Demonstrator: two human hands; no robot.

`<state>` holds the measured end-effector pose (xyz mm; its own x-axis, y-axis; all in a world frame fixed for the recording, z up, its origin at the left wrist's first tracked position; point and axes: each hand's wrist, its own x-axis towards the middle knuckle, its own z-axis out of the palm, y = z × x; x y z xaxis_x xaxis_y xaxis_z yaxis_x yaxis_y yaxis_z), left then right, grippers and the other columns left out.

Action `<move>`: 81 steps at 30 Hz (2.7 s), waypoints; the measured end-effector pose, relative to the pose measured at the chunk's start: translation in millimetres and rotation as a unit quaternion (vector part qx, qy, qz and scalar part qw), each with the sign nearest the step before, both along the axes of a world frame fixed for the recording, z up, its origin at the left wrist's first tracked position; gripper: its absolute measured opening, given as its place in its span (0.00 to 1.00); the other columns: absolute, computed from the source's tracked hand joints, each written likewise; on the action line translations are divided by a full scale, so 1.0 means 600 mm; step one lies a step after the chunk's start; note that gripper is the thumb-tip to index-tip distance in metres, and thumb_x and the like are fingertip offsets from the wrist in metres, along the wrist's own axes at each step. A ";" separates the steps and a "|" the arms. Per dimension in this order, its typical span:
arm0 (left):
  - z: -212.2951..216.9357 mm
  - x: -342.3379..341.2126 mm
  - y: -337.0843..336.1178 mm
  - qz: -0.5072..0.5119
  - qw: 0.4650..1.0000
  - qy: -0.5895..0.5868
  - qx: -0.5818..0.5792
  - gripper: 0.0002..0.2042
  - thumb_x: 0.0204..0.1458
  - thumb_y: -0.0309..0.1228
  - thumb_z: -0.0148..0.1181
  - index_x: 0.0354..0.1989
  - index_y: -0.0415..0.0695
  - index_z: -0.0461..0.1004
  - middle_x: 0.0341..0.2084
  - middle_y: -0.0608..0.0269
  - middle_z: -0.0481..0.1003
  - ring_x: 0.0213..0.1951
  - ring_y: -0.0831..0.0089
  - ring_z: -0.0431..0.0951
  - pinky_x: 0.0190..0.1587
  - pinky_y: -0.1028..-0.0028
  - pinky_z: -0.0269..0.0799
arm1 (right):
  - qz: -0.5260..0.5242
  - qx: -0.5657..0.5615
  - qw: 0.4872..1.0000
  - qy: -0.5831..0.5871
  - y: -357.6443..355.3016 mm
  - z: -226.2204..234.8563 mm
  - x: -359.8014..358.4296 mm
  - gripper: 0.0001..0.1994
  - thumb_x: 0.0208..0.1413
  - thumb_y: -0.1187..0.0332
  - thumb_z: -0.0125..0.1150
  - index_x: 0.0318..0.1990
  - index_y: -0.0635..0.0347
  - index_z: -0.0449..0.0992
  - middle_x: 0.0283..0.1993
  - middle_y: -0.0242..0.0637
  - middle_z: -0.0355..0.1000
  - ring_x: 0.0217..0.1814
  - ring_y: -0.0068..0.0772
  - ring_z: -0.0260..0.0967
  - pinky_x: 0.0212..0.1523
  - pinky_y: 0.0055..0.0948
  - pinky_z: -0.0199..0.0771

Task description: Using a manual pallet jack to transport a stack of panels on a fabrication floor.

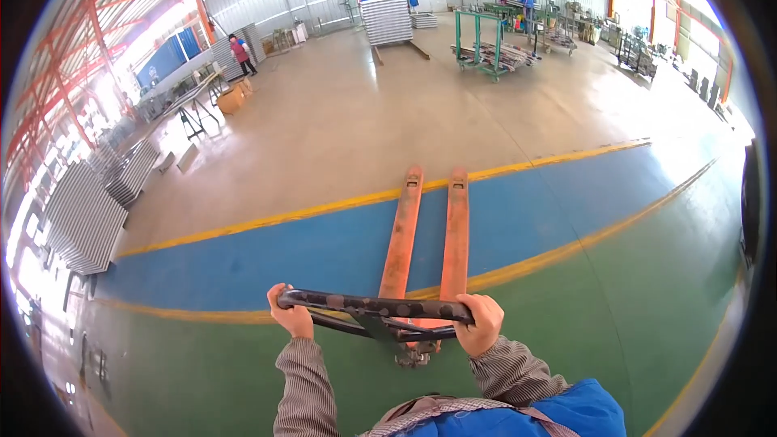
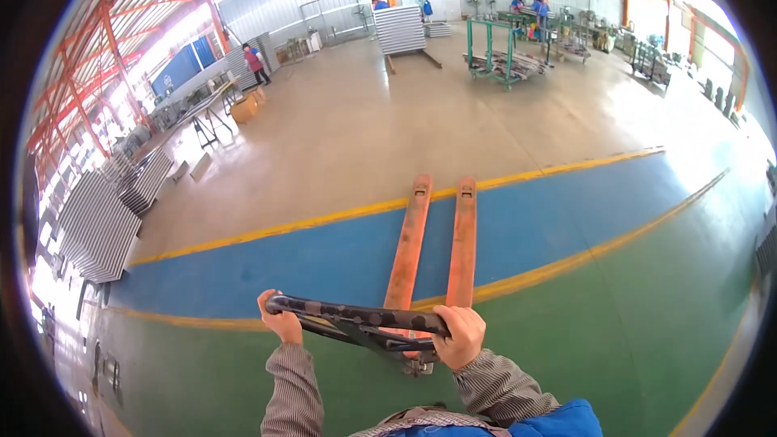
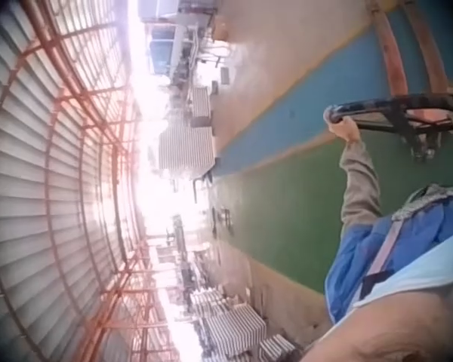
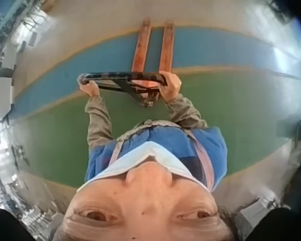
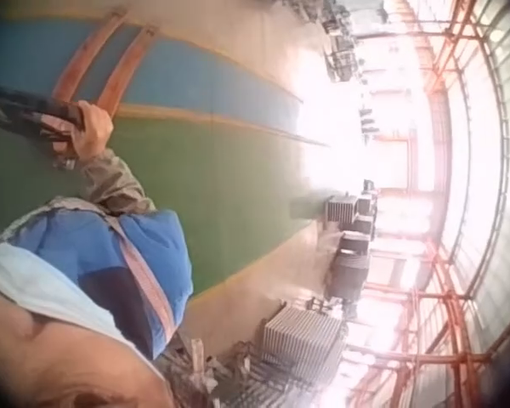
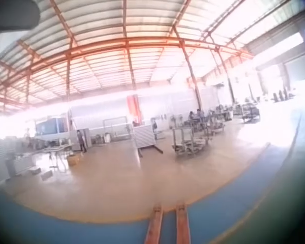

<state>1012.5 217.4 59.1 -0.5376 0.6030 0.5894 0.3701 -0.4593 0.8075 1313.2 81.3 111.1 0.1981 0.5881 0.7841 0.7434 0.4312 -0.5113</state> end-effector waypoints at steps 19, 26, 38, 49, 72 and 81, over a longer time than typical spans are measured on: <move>0.040 0.338 0.573 -0.148 0.988 0.032 0.029 0.08 0.38 0.16 0.51 0.29 0.39 0.67 0.21 0.59 0.70 0.24 0.71 0.70 0.31 0.78 0.66 | -0.230 0.036 0.972 -0.004 0.492 0.017 0.267 0.11 0.29 0.81 0.57 0.26 0.63 0.68 0.20 0.41 0.64 0.22 0.43 0.63 0.23 0.32 0.63; 0.033 0.485 0.778 -0.182 0.980 0.079 0.024 0.08 0.38 0.18 0.48 0.30 0.40 0.67 0.21 0.58 0.69 0.23 0.69 0.69 0.29 0.76 0.65 | -0.292 0.011 0.956 0.025 0.682 0.009 0.403 0.09 0.34 0.78 0.60 0.26 0.60 0.69 0.20 0.40 0.65 0.22 0.44 0.63 0.23 0.32 0.63; 0.033 0.749 1.125 -0.149 0.986 0.079 -0.015 0.07 0.41 0.20 0.52 0.30 0.41 0.66 0.21 0.57 0.69 0.23 0.68 0.70 0.27 0.74 0.66 | -0.243 0.008 0.970 0.009 1.041 0.020 0.682 0.11 0.30 0.81 0.54 0.27 0.59 0.68 0.22 0.40 0.66 0.25 0.46 0.64 0.26 0.34 0.65; 0.035 0.963 1.460 -0.119 0.990 0.061 -0.036 0.06 0.41 0.23 0.55 0.28 0.41 0.66 0.18 0.56 0.68 0.22 0.64 0.70 0.26 0.73 0.65 | -0.253 0.027 0.967 0.015 1.442 0.003 0.932 0.11 0.32 0.80 0.55 0.28 0.59 0.68 0.23 0.42 0.66 0.26 0.47 0.65 0.27 0.34 0.65; 0.054 1.289 2.191 -0.120 0.989 0.086 0.006 0.06 0.42 0.23 0.54 0.30 0.40 0.66 0.19 0.54 0.69 0.22 0.64 0.71 0.27 0.72 0.65 | -0.216 0.017 0.976 0.010 2.285 0.032 1.309 0.13 0.32 0.79 0.58 0.30 0.58 0.67 0.24 0.43 0.67 0.27 0.48 0.66 0.28 0.35 0.65; 0.048 1.359 2.539 -0.042 0.998 0.042 -0.031 0.06 0.41 0.22 0.52 0.30 0.39 0.65 0.18 0.55 0.68 0.22 0.65 0.70 0.26 0.72 0.65 | -0.160 -0.007 0.986 0.036 2.652 0.033 1.369 0.14 0.33 0.81 0.58 0.31 0.58 0.67 0.24 0.43 0.67 0.28 0.47 0.66 0.29 0.32 0.66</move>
<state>1827.8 1740.8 87.7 -0.4332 0.6812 0.5901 0.4006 -0.4410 0.8032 2134.3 1672.8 130.8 0.4301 0.4971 0.7536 0.8024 0.1720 -0.5715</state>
